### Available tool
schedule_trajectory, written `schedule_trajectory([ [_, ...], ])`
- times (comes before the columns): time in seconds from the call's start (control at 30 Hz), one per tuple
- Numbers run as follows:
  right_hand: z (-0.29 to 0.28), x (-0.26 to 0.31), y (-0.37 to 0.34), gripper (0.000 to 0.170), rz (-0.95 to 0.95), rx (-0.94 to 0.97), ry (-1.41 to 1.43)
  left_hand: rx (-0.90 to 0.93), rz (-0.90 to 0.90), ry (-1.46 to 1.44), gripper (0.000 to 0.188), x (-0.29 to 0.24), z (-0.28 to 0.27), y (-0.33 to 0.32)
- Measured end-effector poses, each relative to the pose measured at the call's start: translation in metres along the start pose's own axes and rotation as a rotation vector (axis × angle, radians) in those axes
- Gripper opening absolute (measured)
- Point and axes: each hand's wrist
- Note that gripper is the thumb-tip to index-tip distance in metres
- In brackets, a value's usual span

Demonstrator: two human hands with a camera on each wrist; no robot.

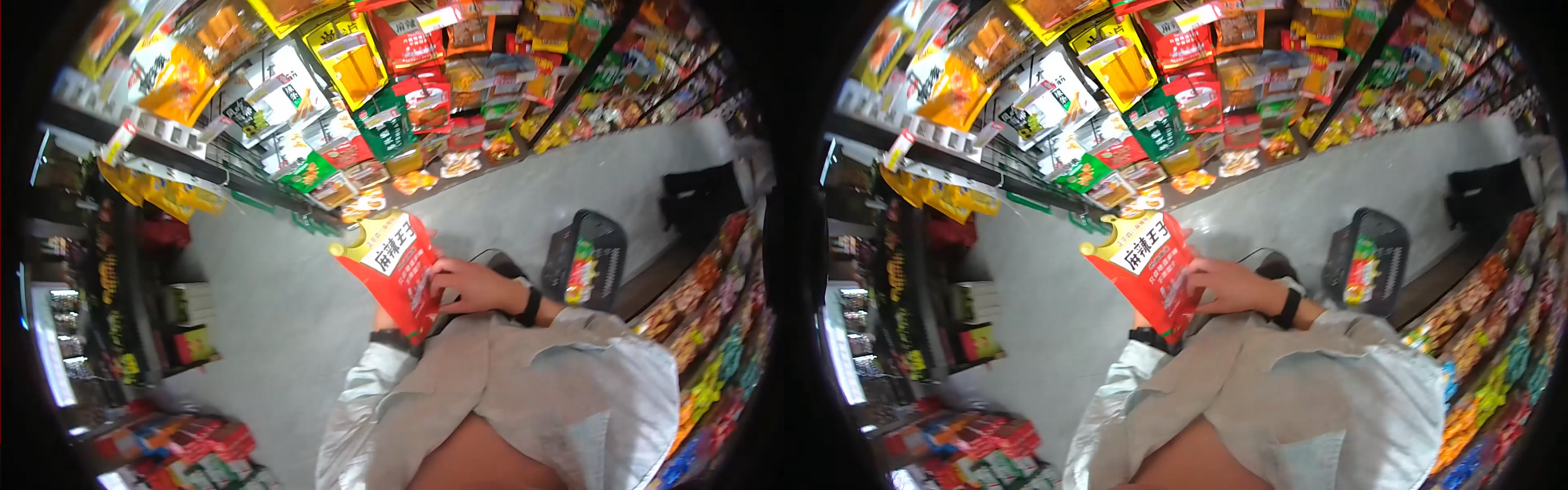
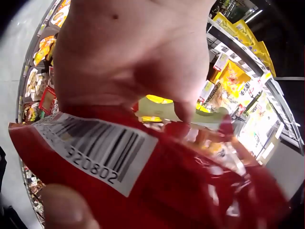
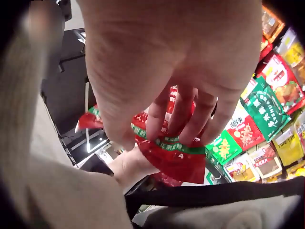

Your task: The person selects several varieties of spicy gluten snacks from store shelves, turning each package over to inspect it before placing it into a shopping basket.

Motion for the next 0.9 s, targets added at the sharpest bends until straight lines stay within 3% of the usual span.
schedule_trajectory([
  [0.13,-0.029,-0.01,-0.023,0.03,-0.022,-0.058,0.056,-0.02,0.08,0.066,0.069,0.015,0.05,0.008],
  [0.23,-0.07,-0.029,-0.043,0.032,-0.047,-0.145,0.134,-0.107,0.054,0.116,0.06,0.059,0.068,0.0],
  [0.33,-0.116,-0.061,-0.081,0.032,0.072,-0.244,0.264,-0.174,0.027,0.2,0.052,0.094,0.087,0.01],
  [0.4,-0.138,-0.087,-0.109,0.044,0.175,-0.322,0.424,-0.184,-0.112,0.73,0.045,0.119,0.042,0.06],
  [0.43,-0.146,-0.097,-0.122,0.049,0.209,-0.38,0.473,-0.136,-0.041,0.962,0.037,0.14,0.023,0.065],
  [0.47,-0.154,-0.108,-0.133,0.054,0.241,-0.437,0.52,-0.096,-0.169,0.96,0.033,0.147,0.077,0.056],
  [0.5,-0.161,-0.12,-0.144,0.069,0.253,-0.413,0.507,-0.039,-0.127,1.039,0.034,0.168,0.08,0.059],
  [0.53,-0.165,-0.133,-0.156,0.071,0.278,-0.364,0.599,0.017,-0.088,1.116,0.034,0.188,0.08,0.056],
  [0.6,-0.164,-0.162,-0.181,0.074,0.33,-0.25,0.785,0.047,-0.241,1.096,0.037,0.211,0.096,0.051],
  [0.63,-0.167,-0.17,-0.185,0.072,0.333,-0.097,1.017,0.061,-0.272,1.104,0.037,0.22,0.106,0.049],
  [0.73,-0.18,-0.181,-0.203,0.063,0.287,0.266,1.128,0.063,-0.362,1.087,0.038,0.231,0.134,0.042],
  [0.77,-0.176,-0.173,-0.21,0.058,0.325,0.22,1.215,0.05,-0.377,1.064,0.04,0.231,0.141,0.039],
  [0.87,-0.187,-0.156,-0.212,0.055,0.185,0.197,1.153,0.023,-0.309,1.025,0.047,0.247,0.157,0.03],
  [0.9,-0.187,-0.151,-0.215,0.057,0.283,0.122,1.273,0.029,-0.27,1.023,0.051,0.251,0.161,0.032],
])
Point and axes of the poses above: each hand's wrist, its own y-axis towards the middle knuckle, its own z-axis out of the palm, x = y × z, and after that the axes turned 6 degrees about -x, right-handed
